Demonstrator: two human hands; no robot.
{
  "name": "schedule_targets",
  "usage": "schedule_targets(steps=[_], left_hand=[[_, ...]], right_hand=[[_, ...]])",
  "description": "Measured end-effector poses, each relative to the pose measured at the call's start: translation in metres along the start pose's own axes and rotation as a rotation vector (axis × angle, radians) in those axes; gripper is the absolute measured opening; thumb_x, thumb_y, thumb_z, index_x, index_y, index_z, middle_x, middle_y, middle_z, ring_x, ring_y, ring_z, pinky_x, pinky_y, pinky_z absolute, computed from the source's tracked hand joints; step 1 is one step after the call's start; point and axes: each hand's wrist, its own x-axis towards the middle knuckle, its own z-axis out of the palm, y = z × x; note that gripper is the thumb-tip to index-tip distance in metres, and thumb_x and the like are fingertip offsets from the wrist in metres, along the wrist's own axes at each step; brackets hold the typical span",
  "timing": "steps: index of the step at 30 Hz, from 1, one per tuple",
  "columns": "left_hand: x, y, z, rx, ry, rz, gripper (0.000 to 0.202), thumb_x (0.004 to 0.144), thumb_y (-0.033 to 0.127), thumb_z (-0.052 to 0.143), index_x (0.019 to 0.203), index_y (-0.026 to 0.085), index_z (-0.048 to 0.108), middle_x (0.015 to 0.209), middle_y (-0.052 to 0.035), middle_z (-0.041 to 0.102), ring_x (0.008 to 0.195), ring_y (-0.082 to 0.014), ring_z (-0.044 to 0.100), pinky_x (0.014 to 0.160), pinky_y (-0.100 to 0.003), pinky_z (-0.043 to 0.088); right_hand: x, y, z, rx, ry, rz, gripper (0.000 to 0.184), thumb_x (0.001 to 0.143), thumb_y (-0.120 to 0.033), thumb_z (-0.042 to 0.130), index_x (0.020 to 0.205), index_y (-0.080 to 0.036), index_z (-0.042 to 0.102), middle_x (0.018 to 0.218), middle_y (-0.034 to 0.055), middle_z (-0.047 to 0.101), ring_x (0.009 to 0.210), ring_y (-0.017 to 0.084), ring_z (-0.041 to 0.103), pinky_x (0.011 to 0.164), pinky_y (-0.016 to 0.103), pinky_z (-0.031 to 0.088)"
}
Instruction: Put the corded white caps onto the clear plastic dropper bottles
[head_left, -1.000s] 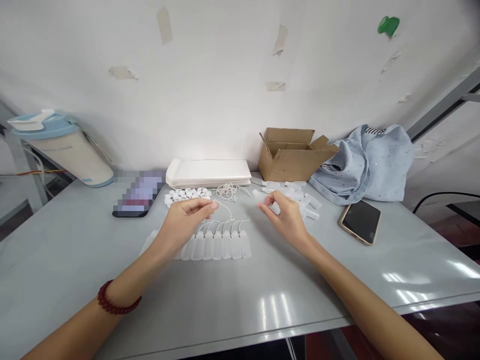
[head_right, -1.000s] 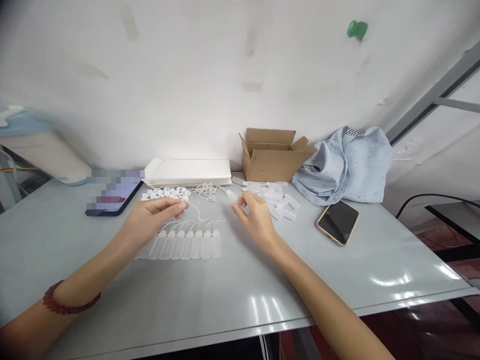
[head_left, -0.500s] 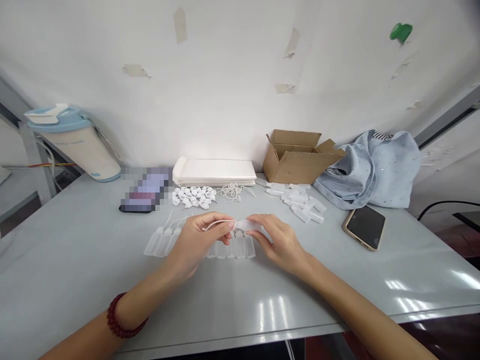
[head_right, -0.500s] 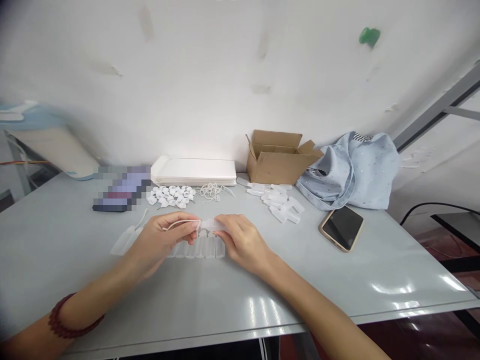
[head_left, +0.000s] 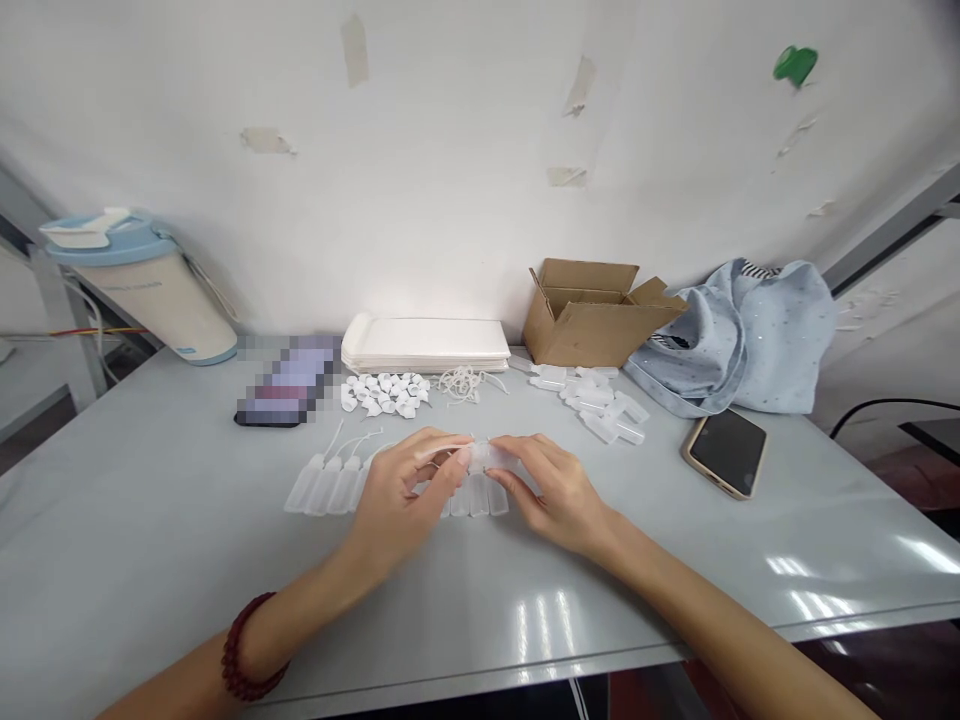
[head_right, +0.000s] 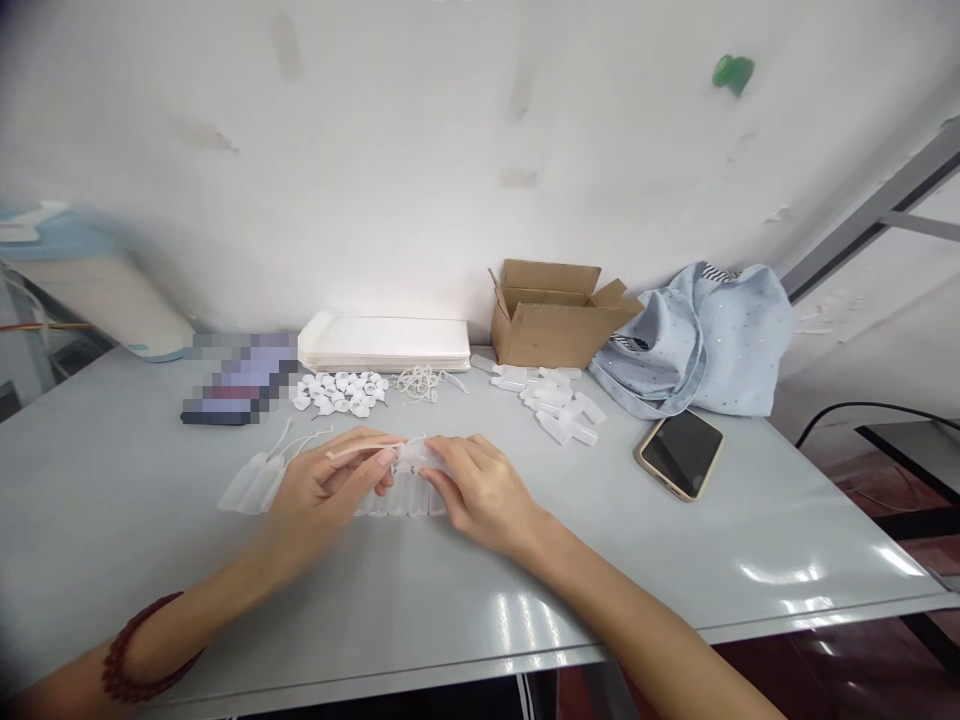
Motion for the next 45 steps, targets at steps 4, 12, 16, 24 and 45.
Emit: schedule_targets(steps=[4, 12, 16, 24, 45], left_hand=[[0.001, -0.002, 0.000, -0.004, 0.005, -0.007, 0.020, 0.082, 0.036, 0.061, 0.089, 0.021, 0.072, 0.083, -0.0027, 0.066, 0.066, -0.0139, 0.060, 0.057, -0.024, 0.052], [0.002, -0.002, -0.003, 0.033, -0.071, -0.053, 0.019, 0.084, 0.036, 0.060, 0.085, 0.022, 0.072, 0.064, 0.0017, 0.060, 0.059, -0.0127, 0.055, 0.057, -0.023, 0.045], [0.001, 0.001, -0.003, 0.099, -0.104, -0.003, 0.022, 0.088, 0.035, 0.055, 0.081, 0.021, 0.070, 0.066, 0.0011, 0.060, 0.064, -0.0133, 0.055, 0.058, -0.023, 0.043], [-0.001, 0.001, 0.000, 0.184, -0.173, 0.158, 0.027, 0.093, 0.028, 0.043, 0.076, 0.018, 0.062, 0.068, 0.0000, 0.057, 0.066, -0.0133, 0.052, 0.054, -0.022, 0.040], [-0.002, -0.017, 0.010, 0.516, 0.130, 0.685, 0.039, 0.085, 0.023, 0.064, 0.121, 0.015, 0.050, 0.114, -0.0123, 0.057, 0.105, -0.0238, 0.055, 0.089, -0.038, 0.049]], right_hand=[[-0.001, -0.001, 0.001, 0.005, 0.021, -0.012, 0.025, 0.092, -0.019, 0.049, 0.117, -0.019, 0.051, 0.084, 0.0079, 0.070, 0.067, 0.019, 0.063, 0.061, 0.032, 0.053], [-0.003, -0.003, 0.005, 0.005, 0.044, -0.032, 0.026, 0.090, -0.017, 0.052, 0.116, -0.016, 0.049, 0.080, 0.0072, 0.068, 0.062, 0.018, 0.059, 0.057, 0.030, 0.052], [-0.003, -0.004, 0.006, -0.036, 0.065, -0.087, 0.031, 0.091, -0.015, 0.051, 0.121, -0.015, 0.047, 0.080, 0.0080, 0.069, 0.062, 0.018, 0.060, 0.057, 0.030, 0.051], [0.003, -0.006, 0.003, -0.053, 0.079, -0.197, 0.034, 0.090, -0.009, 0.049, 0.124, -0.013, 0.044, 0.090, 0.0117, 0.071, 0.073, 0.020, 0.065, 0.059, 0.031, 0.052], [0.012, -0.016, -0.015, 1.207, -0.206, 0.744, 0.028, 0.094, -0.031, 0.048, 0.119, -0.020, 0.050, 0.092, 0.0065, 0.071, 0.085, 0.018, 0.068, 0.082, 0.036, 0.049]])
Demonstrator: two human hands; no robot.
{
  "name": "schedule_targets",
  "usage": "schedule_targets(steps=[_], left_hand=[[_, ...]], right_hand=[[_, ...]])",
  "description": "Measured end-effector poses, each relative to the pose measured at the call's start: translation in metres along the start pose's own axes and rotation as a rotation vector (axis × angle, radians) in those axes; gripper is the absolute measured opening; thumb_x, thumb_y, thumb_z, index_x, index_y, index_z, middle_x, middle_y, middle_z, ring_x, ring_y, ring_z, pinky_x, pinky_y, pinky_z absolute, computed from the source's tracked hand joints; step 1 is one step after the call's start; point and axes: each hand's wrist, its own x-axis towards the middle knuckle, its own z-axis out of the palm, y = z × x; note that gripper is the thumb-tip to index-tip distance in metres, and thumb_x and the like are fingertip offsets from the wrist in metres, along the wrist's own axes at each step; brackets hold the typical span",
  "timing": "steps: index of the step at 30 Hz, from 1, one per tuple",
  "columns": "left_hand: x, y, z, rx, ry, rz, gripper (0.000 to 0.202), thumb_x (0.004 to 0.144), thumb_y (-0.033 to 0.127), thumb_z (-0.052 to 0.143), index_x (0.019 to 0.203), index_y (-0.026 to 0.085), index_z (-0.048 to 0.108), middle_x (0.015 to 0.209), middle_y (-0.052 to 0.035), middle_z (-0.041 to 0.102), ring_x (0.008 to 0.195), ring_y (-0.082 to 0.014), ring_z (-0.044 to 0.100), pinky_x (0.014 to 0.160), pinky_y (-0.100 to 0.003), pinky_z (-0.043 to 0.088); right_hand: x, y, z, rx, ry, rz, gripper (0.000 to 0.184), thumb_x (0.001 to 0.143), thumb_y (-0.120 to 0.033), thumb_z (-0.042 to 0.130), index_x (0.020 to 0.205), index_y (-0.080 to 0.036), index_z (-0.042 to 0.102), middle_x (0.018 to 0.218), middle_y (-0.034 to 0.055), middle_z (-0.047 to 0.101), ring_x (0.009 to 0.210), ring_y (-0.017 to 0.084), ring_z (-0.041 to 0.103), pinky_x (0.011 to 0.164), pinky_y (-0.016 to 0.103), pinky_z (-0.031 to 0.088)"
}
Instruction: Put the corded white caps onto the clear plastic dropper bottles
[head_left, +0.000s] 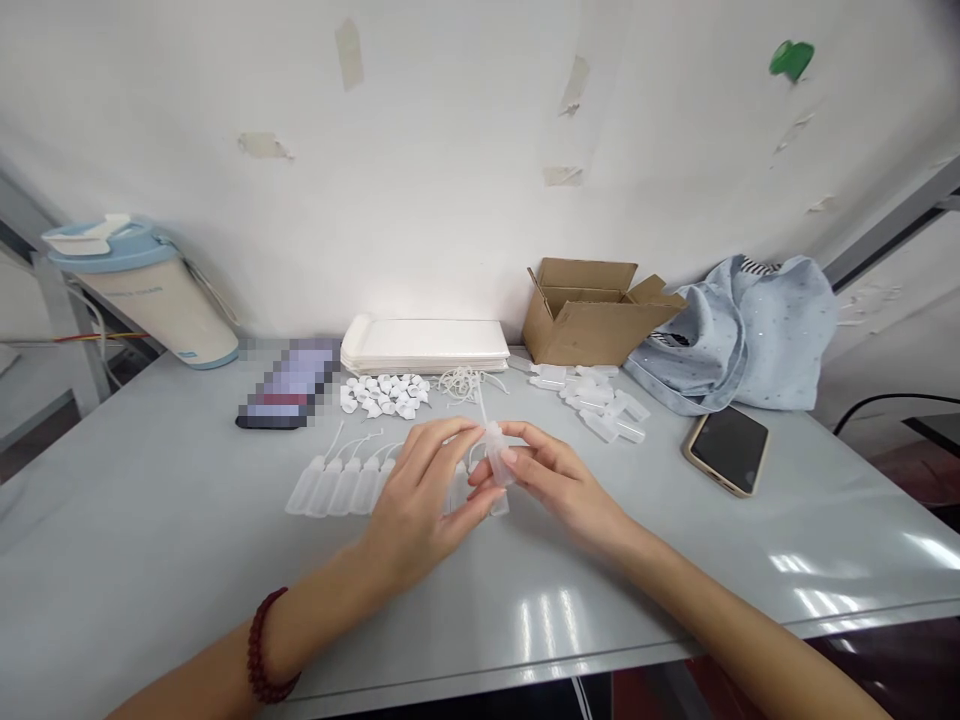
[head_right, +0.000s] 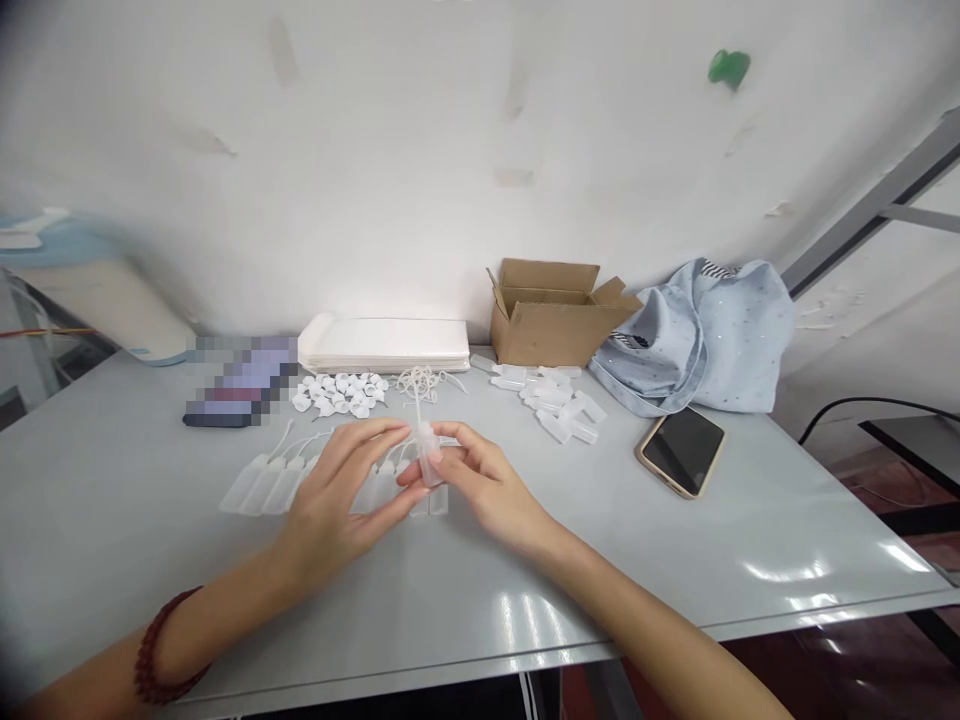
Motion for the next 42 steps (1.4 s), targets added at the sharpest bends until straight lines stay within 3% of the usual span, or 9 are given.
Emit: schedule_targets(steps=[4, 8, 11, 14, 19, 24, 31, 42], left_hand=[[0.001, -0.001, 0.002, 0.016, -0.058, 0.093, 0.052, 0.082, 0.025, 0.068, 0.127, 0.012, 0.045, 0.124, -0.0154, 0.054, 0.119, -0.0283, 0.046, 0.101, -0.045, 0.042], [0.003, 0.000, 0.004, 0.003, -0.047, 0.097, 0.050, 0.082, 0.024, 0.068, 0.125, 0.013, 0.047, 0.116, -0.0133, 0.060, 0.114, -0.0277, 0.049, 0.097, -0.045, 0.045], [0.004, 0.001, 0.006, -0.014, -0.035, 0.131, 0.048, 0.080, 0.024, 0.070, 0.122, 0.013, 0.049, 0.113, -0.0128, 0.062, 0.110, -0.0274, 0.051, 0.093, -0.045, 0.048], [0.007, 0.001, 0.008, -0.006, -0.058, 0.181, 0.046, 0.079, 0.024, 0.071, 0.119, 0.013, 0.051, 0.111, -0.0128, 0.063, 0.108, -0.0280, 0.051, 0.091, -0.045, 0.048], [0.016, -0.001, 0.013, 0.043, -0.231, 0.251, 0.049, 0.076, 0.035, 0.073, 0.114, 0.012, 0.052, 0.108, -0.0127, 0.064, 0.107, -0.0307, 0.052, 0.087, -0.046, 0.050], [0.021, -0.001, 0.022, 0.105, -0.369, 0.280, 0.048, 0.074, 0.034, 0.076, 0.109, 0.012, 0.052, 0.107, -0.0130, 0.063, 0.105, -0.0314, 0.054, 0.085, -0.045, 0.049], [0.019, 0.002, 0.032, 0.162, -0.503, 0.169, 0.042, 0.075, 0.031, 0.074, 0.106, 0.013, 0.052, 0.105, -0.0118, 0.063, 0.107, -0.0323, 0.053, 0.084, -0.045, 0.048], [0.012, 0.005, 0.031, 0.162, -0.553, 0.085, 0.033, 0.079, 0.030, 0.068, 0.104, 0.015, 0.052, 0.106, -0.0116, 0.061, 0.105, -0.0321, 0.052, 0.081, -0.046, 0.047]], right_hand=[[-0.001, 0.000, 0.003, 0.293, -0.108, 0.061, 0.024, 0.094, -0.027, 0.046, 0.118, -0.021, 0.050, 0.089, 0.0065, 0.072, 0.084, 0.020, 0.069, 0.082, 0.038, 0.048], [0.000, -0.001, 0.004, 0.308, -0.090, 0.079, 0.023, 0.093, -0.020, 0.044, 0.114, -0.018, 0.054, 0.083, 0.0065, 0.072, 0.082, 0.019, 0.068, 0.081, 0.037, 0.047], [0.001, -0.006, -0.001, 0.165, -0.064, 0.054, 0.021, 0.091, -0.020, 0.045, 0.105, -0.016, 0.059, 0.082, 0.0057, 0.070, 0.079, 0.018, 0.066, 0.080, 0.035, 0.047], [0.002, -0.012, -0.012, -0.121, -0.052, 0.011, 0.017, 0.089, -0.022, 0.049, 0.094, -0.015, 0.064, 0.083, 0.0043, 0.068, 0.079, 0.017, 0.062, 0.077, 0.031, 0.045], [0.002, -0.022, -0.036, -0.513, -0.141, 0.132, 0.019, 0.088, -0.027, 0.051, 0.086, -0.015, 0.066, 0.072, 0.0004, 0.062, 0.068, 0.013, 0.056, 0.065, 0.026, 0.043], [0.003, -0.024, -0.049, -0.600, -0.255, 0.208, 0.023, 0.088, -0.029, 0.049, 0.086, -0.013, 0.065, 0.071, 0.0014, 0.063, 0.062, 0.013, 0.057, 0.060, 0.025, 0.046], [0.004, -0.014, -0.051, -0.867, -0.153, 0.144, 0.024, 0.086, -0.030, 0.050, 0.081, -0.013, 0.066, 0.067, 0.0028, 0.067, 0.058, 0.013, 0.055, 0.054, 0.024, 0.039], [0.004, -0.009, -0.048, -0.928, -0.133, 0.159, 0.023, 0.083, -0.030, 0.053, 0.091, -0.013, 0.067, 0.067, 0.0013, 0.064, 0.060, 0.014, 0.055, 0.056, 0.025, 0.040]])
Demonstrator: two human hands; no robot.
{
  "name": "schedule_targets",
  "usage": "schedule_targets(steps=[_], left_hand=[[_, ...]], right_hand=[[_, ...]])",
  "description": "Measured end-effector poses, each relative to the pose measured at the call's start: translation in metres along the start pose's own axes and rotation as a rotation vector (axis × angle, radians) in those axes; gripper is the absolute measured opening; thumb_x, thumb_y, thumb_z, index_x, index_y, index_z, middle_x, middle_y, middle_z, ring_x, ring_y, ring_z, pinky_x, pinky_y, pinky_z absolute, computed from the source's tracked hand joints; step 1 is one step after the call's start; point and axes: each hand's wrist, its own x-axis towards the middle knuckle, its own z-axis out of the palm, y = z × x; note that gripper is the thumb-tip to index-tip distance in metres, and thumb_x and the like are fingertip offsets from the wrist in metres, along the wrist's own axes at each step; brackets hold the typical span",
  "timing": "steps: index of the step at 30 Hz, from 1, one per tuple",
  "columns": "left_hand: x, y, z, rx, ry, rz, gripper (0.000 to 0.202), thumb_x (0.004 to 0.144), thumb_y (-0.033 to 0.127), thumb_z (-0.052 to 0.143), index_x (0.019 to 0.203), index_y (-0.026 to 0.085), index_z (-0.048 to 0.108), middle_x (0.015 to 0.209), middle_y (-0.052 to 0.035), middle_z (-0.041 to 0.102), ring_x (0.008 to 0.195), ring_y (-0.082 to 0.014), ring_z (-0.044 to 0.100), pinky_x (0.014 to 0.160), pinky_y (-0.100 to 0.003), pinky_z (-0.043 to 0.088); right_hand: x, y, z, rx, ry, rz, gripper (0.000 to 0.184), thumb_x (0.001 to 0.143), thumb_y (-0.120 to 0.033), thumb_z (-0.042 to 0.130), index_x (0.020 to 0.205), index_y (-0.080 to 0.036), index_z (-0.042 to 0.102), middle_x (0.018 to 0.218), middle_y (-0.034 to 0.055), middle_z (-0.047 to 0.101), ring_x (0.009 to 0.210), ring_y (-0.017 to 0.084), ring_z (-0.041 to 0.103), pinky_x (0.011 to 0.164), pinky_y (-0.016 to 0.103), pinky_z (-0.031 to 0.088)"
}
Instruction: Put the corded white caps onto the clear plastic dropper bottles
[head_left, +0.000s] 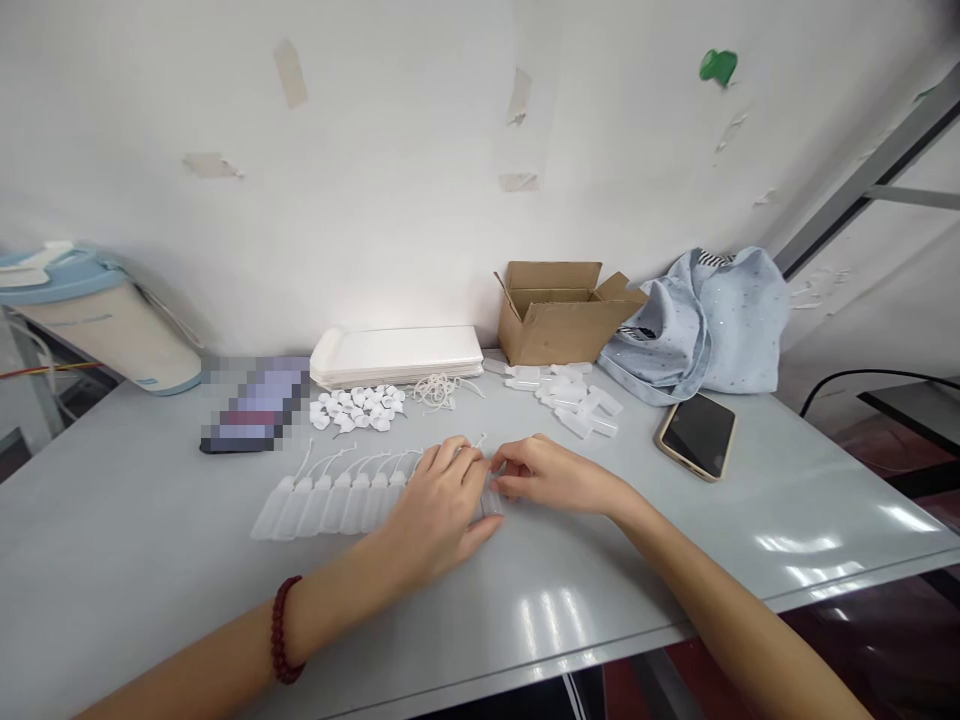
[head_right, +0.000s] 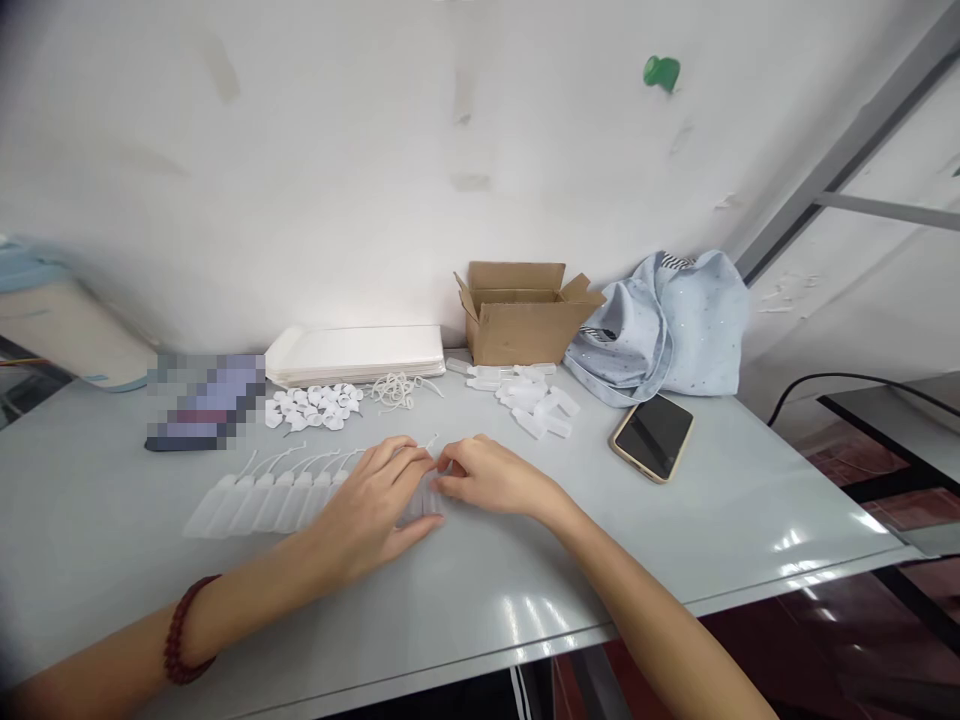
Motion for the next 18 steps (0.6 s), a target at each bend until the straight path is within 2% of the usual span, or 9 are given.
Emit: schedule_targets(steps=[14, 18], left_hand=[[-0.0012, -0.0002, -0.0022, -0.024, -0.007, 0.013, 0.033, 0.076, 0.026, 0.069, 0.104, 0.015, 0.054, 0.110, -0.0117, 0.061, 0.109, -0.0336, 0.051, 0.085, -0.048, 0.047], [-0.0004, -0.0016, -0.0066, -0.046, 0.014, 0.009, 0.035, 0.079, 0.033, 0.067, 0.105, 0.014, 0.054, 0.113, -0.0131, 0.060, 0.109, -0.0325, 0.050, 0.086, -0.047, 0.047]], right_hand=[[0.0003, 0.0004, -0.0006, 0.029, 0.000, -0.013, 0.020, 0.083, -0.027, 0.054, 0.085, -0.013, 0.068, 0.064, 0.0005, 0.063, 0.057, 0.012, 0.053, 0.053, 0.023, 0.038], [0.0003, 0.0014, -0.0044, 0.051, 0.004, -0.012, 0.021, 0.084, -0.029, 0.054, 0.086, -0.014, 0.068, 0.068, 0.0026, 0.067, 0.060, 0.013, 0.056, 0.056, 0.024, 0.040]])
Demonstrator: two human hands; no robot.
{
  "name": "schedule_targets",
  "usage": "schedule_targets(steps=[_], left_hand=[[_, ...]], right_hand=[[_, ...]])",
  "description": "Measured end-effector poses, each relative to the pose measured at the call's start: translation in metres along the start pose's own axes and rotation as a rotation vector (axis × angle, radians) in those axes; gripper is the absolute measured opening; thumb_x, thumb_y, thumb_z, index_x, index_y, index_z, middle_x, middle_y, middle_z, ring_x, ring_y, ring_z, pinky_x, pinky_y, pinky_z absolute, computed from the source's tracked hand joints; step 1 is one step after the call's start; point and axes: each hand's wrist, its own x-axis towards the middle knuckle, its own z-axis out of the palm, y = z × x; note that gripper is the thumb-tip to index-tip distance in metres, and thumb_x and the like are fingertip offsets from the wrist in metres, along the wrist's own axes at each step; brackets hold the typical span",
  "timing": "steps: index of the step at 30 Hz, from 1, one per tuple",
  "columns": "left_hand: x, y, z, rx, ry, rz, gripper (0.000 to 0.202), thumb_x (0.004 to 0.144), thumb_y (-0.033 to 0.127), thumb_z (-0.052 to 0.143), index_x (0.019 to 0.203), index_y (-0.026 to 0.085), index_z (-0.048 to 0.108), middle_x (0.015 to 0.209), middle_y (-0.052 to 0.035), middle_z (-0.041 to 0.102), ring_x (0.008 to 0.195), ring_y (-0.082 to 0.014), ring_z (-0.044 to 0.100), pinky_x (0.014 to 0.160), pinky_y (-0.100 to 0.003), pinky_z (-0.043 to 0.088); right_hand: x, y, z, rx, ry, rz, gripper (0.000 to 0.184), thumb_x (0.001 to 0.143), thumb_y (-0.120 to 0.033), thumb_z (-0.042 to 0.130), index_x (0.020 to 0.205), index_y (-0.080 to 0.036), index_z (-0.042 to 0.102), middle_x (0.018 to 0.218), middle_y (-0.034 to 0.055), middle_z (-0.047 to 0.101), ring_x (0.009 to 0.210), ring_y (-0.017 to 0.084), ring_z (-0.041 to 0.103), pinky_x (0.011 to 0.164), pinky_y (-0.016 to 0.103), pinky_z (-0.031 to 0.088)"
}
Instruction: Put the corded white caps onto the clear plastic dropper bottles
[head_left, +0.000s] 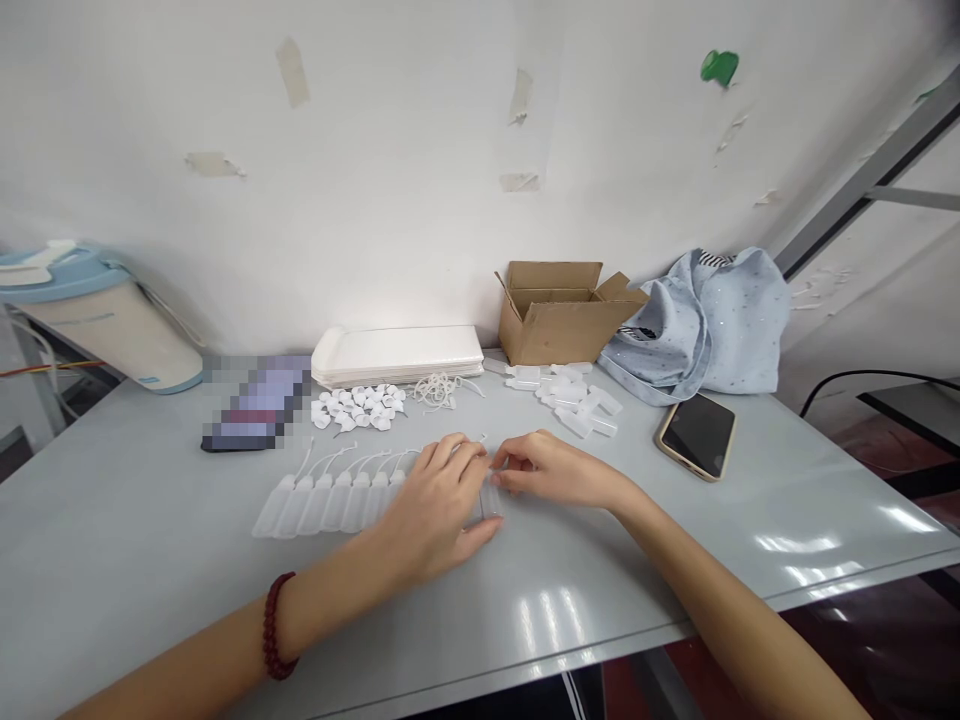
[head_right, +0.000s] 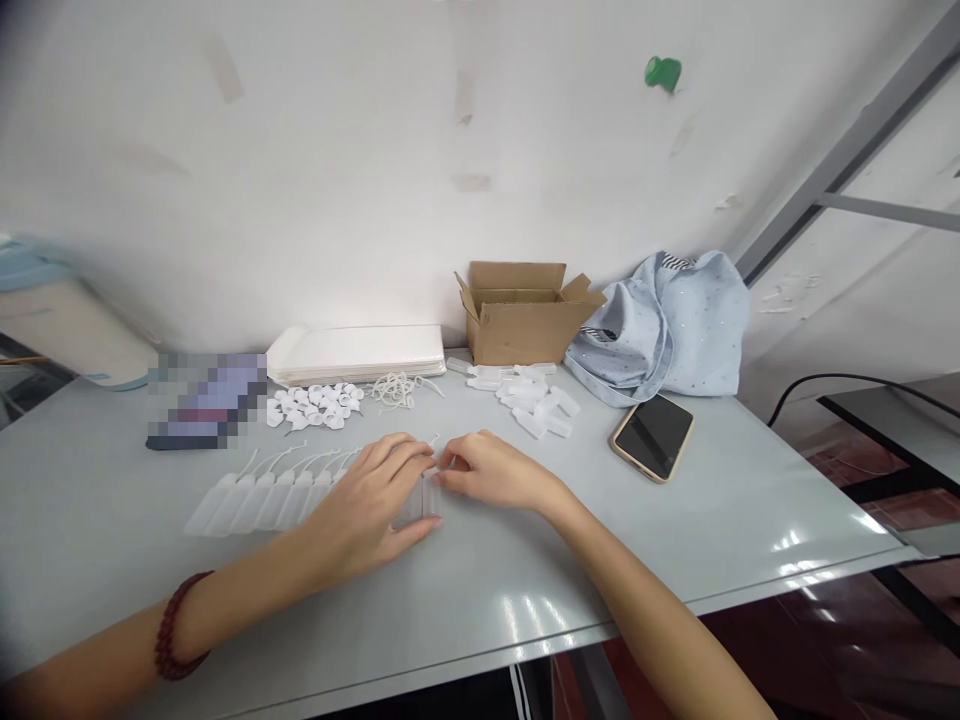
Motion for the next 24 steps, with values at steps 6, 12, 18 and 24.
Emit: schedule_targets(steps=[6, 12, 18, 24], left_hand=[[0.017, -0.031, -0.014, -0.007, 0.132, -0.079, 0.022, 0.091, 0.025, 0.048, 0.105, 0.010, 0.057, 0.104, -0.0128, 0.062, 0.104, -0.0276, 0.051, 0.088, -0.045, 0.046], [0.056, -0.076, -0.014, 0.133, 0.089, -0.027, 0.025, 0.088, 0.011, 0.041, 0.098, 0.011, 0.063, 0.101, -0.0122, 0.065, 0.101, -0.0274, 0.051, 0.085, -0.044, 0.047], [0.083, -0.090, 0.003, 0.195, -0.006, 0.061, 0.027, 0.082, 0.003, 0.039, 0.086, 0.015, 0.063, 0.087, -0.0120, 0.067, 0.090, -0.0269, 0.052, 0.071, -0.039, 0.047], [0.088, -0.092, 0.012, 0.216, -0.031, 0.072, 0.029, 0.080, -0.001, 0.041, 0.067, 0.016, 0.060, 0.074, -0.0124, 0.064, 0.089, -0.0271, 0.054, 0.074, -0.038, 0.046]], right_hand=[[0.004, 0.008, -0.012, -0.126, 0.276, 0.032, 0.024, 0.089, -0.032, 0.050, 0.086, -0.015, 0.066, 0.075, 0.0038, 0.068, 0.066, 0.015, 0.059, 0.060, 0.025, 0.043], [0.017, 0.035, -0.023, -0.563, 0.641, 0.084, 0.024, 0.091, -0.021, 0.045, 0.107, -0.011, 0.061, 0.105, 0.0159, 0.066, 0.095, 0.027, 0.059, 0.075, 0.035, 0.044], [0.031, 0.055, -0.021, -0.778, 0.607, 0.048, 0.033, 0.091, -0.010, 0.039, 0.121, -0.012, 0.055, 0.128, 0.0188, 0.057, 0.117, 0.033, 0.045, 0.086, 0.042, 0.035], [0.039, 0.060, -0.015, -0.899, 0.541, -0.009, 0.038, 0.091, -0.002, 0.033, 0.122, -0.011, 0.054, 0.127, 0.0174, 0.058, 0.119, 0.028, 0.045, 0.087, 0.040, 0.031]])
